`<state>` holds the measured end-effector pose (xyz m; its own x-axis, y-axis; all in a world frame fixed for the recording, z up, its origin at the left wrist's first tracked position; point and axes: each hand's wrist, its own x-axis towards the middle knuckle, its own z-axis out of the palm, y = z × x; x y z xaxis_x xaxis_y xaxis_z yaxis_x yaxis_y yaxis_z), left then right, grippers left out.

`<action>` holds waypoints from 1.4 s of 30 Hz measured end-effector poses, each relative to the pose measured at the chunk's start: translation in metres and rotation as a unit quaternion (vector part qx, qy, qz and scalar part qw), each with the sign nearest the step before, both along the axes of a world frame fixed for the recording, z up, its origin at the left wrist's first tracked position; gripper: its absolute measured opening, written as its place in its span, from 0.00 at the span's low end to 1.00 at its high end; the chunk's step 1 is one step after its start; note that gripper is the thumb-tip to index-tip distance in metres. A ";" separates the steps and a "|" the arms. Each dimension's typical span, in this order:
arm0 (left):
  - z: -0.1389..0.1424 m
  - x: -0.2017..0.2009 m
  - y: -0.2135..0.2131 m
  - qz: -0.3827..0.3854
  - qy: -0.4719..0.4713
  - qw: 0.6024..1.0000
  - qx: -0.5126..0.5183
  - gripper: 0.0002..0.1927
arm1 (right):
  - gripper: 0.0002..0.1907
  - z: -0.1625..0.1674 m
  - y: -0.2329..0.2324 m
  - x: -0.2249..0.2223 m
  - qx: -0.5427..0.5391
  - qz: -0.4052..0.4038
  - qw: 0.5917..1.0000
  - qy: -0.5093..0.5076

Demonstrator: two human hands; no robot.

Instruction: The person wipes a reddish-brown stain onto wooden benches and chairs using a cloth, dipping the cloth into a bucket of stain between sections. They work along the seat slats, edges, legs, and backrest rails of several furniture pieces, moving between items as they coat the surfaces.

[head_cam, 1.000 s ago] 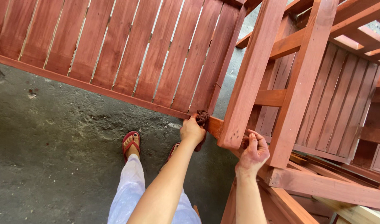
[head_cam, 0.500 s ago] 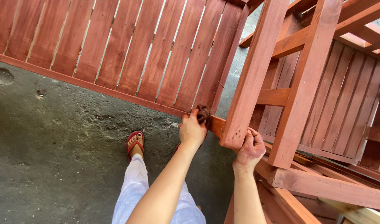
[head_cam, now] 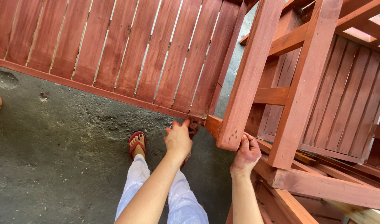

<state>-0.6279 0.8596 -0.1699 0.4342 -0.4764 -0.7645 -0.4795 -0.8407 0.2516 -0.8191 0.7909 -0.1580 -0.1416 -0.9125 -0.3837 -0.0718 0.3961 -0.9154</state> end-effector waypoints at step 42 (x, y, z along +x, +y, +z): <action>-0.047 0.045 0.015 -0.351 -0.208 0.897 -0.168 0.33 | 0.09 0.016 -0.011 -0.009 -0.023 0.012 1.000 -0.005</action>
